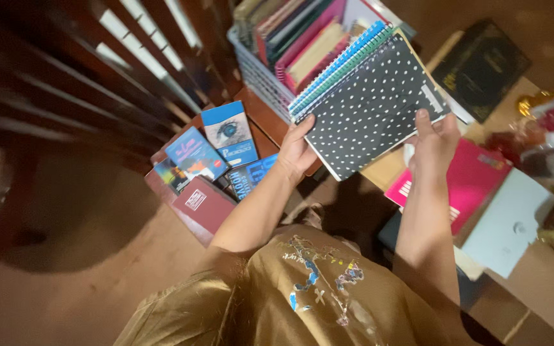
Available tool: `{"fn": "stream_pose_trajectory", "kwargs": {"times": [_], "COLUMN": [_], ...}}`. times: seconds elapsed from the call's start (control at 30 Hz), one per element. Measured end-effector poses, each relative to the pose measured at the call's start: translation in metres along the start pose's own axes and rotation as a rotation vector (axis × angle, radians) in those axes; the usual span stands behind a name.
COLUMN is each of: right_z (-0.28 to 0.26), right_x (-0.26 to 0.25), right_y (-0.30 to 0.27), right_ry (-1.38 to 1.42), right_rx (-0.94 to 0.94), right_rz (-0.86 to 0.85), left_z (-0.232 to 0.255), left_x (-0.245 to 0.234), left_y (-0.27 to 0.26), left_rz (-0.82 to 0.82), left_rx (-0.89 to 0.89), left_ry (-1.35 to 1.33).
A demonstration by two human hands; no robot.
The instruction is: The person wipes the covers of various notebooks and books with a white cloth. They pick up items from a plastic storage bin and a table, wipe them individually, and place them back into the bin or onto a stack.
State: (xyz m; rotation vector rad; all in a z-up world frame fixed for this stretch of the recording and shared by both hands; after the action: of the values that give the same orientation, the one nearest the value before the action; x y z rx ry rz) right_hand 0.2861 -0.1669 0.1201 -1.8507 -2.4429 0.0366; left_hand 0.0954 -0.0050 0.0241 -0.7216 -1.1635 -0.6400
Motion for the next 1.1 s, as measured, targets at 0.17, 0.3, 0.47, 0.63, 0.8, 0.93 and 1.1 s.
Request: {"fn": "stream_pose_trajectory", "kwargs": {"times": [0.17, 0.3, 0.47, 0.63, 0.8, 0.93, 1.1], "right_z": [-0.081, -0.105, -0.084, -0.077, -0.087, -0.097, -0.101], "right_x": [-0.048, -0.089, -0.138, -0.139, -0.086, -0.041, -0.001], "right_y": [0.001, 0.024, 0.064, 0.079, 0.095, 0.092, 0.100], "right_ry": [-0.737, -0.659, -0.509, -0.023, 0.000, -0.217, -0.584], "right_rx": [-0.982, -0.927, -0.739, -0.501, -0.495, -0.246, -0.334], "right_rz": [0.210, 0.195, 0.337, 0.248, 0.130, -0.152, -0.383], "left_z": [-0.076, -0.137, -0.190, -0.166, -0.129, -0.082, -0.052], "left_x": [0.026, 0.063, 0.102, 0.096, 0.088, 0.059, 0.035], "left_y": [0.030, 0.060, 0.079, 0.078, 0.114, 0.158, 0.209], "left_rz": [-0.015, 0.035, 0.317, 0.516, 0.536, 0.416, 0.261], "left_rx": [-0.103, -0.164, -0.188, 0.201, 0.207, 0.031, 0.208], "left_ry": [-0.017, 0.003, 0.333, 1.015, 0.624, 0.188, 0.377]}}
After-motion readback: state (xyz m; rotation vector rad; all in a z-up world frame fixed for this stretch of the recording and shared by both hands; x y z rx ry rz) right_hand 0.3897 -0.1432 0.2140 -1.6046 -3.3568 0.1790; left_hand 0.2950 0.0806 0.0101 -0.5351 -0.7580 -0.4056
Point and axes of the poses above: each hand's wrist, its own y-axis towards the middle knuckle, its own x-axis out of the palm, z = x × y, the point moved 4 cm from there along y, towards the middle knuckle, and after that the axes turned 9 degrees about z, right-handed, at the moved point
